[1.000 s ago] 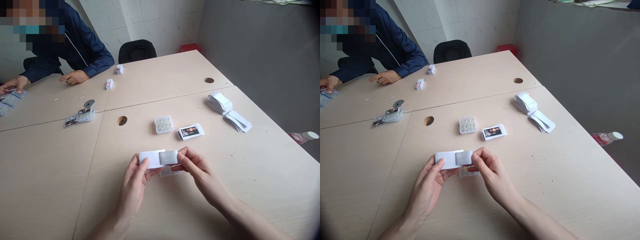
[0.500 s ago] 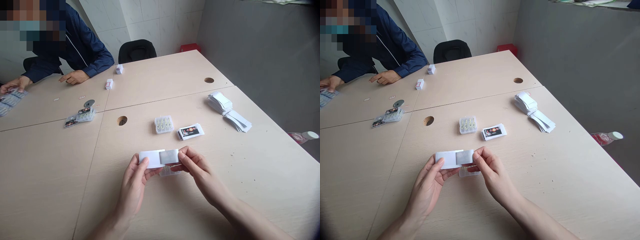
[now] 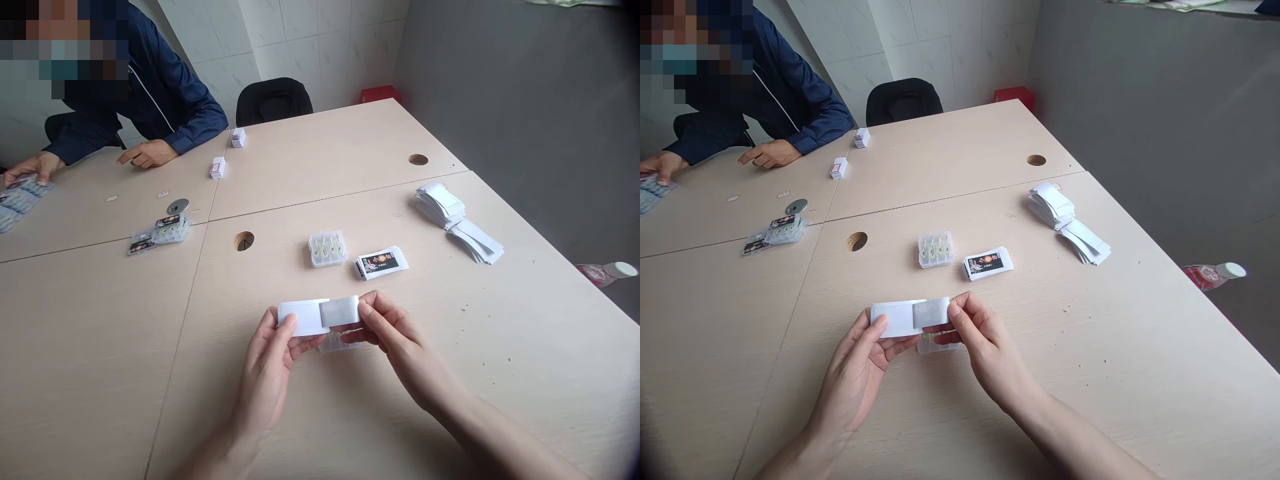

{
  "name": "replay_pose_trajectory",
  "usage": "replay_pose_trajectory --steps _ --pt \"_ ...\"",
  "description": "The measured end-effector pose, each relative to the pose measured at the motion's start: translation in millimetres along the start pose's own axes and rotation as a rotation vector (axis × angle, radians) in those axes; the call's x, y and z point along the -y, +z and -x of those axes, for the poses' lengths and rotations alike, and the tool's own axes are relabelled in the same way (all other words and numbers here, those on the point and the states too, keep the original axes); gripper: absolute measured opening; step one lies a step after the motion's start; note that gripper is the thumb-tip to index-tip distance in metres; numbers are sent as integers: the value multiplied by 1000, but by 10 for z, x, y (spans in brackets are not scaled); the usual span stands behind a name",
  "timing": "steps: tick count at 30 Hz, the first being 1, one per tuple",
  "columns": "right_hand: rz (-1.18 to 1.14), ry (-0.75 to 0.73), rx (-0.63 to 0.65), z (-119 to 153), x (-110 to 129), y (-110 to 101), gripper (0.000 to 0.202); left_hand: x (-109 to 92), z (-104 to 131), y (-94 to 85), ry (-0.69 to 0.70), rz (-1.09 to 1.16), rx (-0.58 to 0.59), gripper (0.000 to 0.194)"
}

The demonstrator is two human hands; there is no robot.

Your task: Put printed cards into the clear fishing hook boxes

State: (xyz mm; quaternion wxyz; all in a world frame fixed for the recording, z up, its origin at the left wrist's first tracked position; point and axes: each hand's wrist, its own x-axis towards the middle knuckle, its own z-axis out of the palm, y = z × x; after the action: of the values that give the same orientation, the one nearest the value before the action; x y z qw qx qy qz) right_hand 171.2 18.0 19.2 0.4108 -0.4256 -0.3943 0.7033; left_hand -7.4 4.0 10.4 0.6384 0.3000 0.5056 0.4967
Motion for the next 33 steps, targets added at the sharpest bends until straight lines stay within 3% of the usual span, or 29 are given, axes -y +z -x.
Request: replay_pose_trajectory --steps 33 --pt "-52 3 1 14 -45 -15 28 12 9 -5 4 -10 -13 14"
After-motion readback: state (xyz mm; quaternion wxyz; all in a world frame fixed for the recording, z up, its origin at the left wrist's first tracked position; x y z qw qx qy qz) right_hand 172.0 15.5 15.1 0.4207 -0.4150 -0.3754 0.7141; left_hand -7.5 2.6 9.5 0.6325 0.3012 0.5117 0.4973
